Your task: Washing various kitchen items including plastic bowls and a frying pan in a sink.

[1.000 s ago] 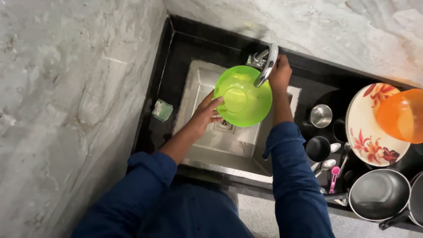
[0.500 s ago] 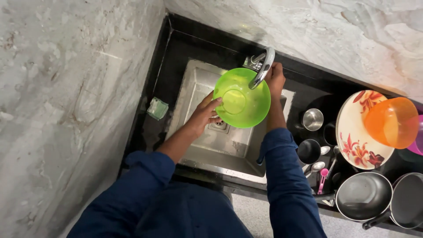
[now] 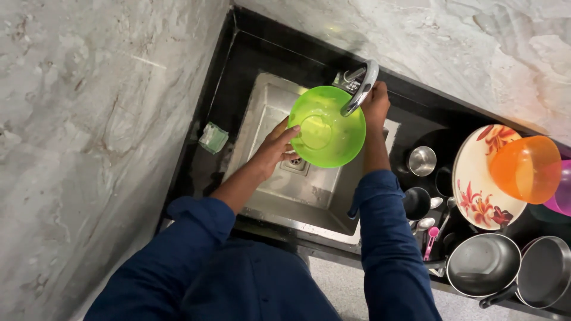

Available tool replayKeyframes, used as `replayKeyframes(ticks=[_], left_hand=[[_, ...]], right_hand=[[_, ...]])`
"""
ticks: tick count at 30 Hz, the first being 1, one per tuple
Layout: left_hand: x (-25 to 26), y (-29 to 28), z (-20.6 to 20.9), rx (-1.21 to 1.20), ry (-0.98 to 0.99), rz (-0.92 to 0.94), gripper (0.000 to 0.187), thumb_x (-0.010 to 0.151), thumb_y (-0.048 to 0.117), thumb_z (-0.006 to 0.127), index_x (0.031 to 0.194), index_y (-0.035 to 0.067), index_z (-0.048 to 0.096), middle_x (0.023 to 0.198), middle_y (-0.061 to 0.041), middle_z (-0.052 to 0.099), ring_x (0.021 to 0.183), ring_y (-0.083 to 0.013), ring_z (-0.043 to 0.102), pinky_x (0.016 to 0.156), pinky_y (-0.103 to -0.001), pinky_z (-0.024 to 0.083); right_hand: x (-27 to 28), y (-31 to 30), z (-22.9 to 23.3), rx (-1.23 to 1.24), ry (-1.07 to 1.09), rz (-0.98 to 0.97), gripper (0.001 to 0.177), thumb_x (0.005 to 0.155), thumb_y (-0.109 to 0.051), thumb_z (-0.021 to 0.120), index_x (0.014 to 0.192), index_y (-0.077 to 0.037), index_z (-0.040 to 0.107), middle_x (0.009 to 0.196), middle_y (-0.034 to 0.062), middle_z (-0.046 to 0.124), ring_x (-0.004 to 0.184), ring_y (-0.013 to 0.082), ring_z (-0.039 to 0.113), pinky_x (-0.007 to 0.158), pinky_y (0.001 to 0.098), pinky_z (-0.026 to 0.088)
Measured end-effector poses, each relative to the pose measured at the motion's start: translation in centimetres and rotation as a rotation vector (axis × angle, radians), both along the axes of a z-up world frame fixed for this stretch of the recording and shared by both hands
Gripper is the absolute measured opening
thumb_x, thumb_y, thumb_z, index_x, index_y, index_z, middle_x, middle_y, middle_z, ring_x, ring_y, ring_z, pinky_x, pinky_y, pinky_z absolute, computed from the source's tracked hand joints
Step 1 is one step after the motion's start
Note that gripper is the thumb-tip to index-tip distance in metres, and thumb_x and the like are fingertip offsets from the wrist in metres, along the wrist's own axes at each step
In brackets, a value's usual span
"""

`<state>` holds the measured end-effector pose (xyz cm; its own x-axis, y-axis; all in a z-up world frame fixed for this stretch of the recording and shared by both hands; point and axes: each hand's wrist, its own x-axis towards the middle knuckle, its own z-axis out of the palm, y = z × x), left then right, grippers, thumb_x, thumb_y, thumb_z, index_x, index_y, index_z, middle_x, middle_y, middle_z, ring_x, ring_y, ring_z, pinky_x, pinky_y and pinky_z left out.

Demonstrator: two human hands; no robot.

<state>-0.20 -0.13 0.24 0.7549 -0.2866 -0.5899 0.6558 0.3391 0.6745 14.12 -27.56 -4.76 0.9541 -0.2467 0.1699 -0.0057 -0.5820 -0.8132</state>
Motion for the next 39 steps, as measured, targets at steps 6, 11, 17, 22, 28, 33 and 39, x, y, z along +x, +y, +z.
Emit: replayKeyframes(ticks=[6,11,17,22,28,33,39], left_hand=[[-0.1,0.6,0.3,0.053,-0.035,-0.034,0.09,0.088,0.057,0.064,0.164,0.026,0.027,0.144,-0.009,0.059,0.117,-0.0259,0.065,0.095,-0.042,0.055],[-0.1,1.0,-1.1,0.065,-0.057,-0.033,0.088,0.089,0.053,0.065,0.163,0.027,0.026,0.139,-0.009,0.061,0.119,-0.0246,0.065,0.095,-0.043,0.056],[0.0,0.2,-3.8,0.032,-0.129,-0.063,0.09,0.087,0.036,0.072,0.164,0.028,0.025,0.137,-0.012,0.061,0.123,-0.0226,0.062,0.093,-0.043,0.056],[-0.5,-0.5,-4.9,0.052,-0.119,-0.107,0.091,0.084,0.022,0.073,0.162,0.032,0.027,0.144,-0.008,0.055,0.122,-0.0222,0.059,0.091,-0.042,0.053],[-1.7,-1.2,-5.2,0.202,-0.153,-0.155,0.085,0.084,0.018,0.071,0.161,0.031,0.036,0.148,-0.01,0.05,0.119,-0.0239,0.06,0.092,-0.042,0.05],[-3.5,-1.4,-6.1,0.069,-0.333,-0.159,0.08,0.085,0.018,0.077,0.157,0.015,0.043,0.14,-0.015,0.06,0.121,-0.0231,0.061,0.098,-0.033,0.05],[-4.8,-1.1,-4.0,0.206,-0.367,-0.202,0.082,0.083,0.031,0.082,0.154,0.012,0.047,0.132,-0.015,0.062,0.117,-0.0224,0.062,0.096,-0.033,0.052]], right_hand=[[-0.2,-2.3,-3.3,0.301,-0.026,0.165,0.02,0.104,-0.011,0.062,0.122,-0.002,0.061,0.102,0.0064,0.074,0.09,0.011,0.068,0.076,0.0262,0.055],[-10.2,-2.1,1.0,0.432,-0.134,-0.089,0.031,0.105,-0.018,0.069,0.131,-0.004,0.059,0.109,0.0039,0.069,0.096,0.0107,0.065,0.08,0.0243,0.054],[-22.5,3.1,4.2,0.203,-0.097,0.03,0.037,0.111,-0.02,0.058,0.141,0.002,0.057,0.141,0.0127,0.064,0.134,0.0241,0.054,0.112,0.039,0.043],[-22.9,7.1,6.1,-0.486,0.082,0.447,0.078,0.095,-0.037,0.068,0.154,0.004,0.038,0.158,0.0266,0.043,0.151,0.043,0.031,0.121,0.0556,0.019],[-24.6,8.2,6.6,-0.672,0.296,0.622,0.096,0.082,-0.052,0.077,0.152,-0.001,0.038,0.155,0.024,0.043,0.143,0.0385,0.037,0.118,0.0605,0.017],[-27.8,8.9,2.0,-0.413,0.185,0.608,0.066,0.093,-0.023,0.067,0.153,-0.007,0.046,0.154,0.017,0.053,0.138,0.0347,0.053,0.118,0.0525,0.038],[-30.3,8.2,3.2,-0.776,0.005,0.555,0.058,0.087,-0.003,0.059,0.145,-0.007,0.054,0.148,0.0163,0.056,0.139,0.0316,0.055,0.117,0.0536,0.037]])
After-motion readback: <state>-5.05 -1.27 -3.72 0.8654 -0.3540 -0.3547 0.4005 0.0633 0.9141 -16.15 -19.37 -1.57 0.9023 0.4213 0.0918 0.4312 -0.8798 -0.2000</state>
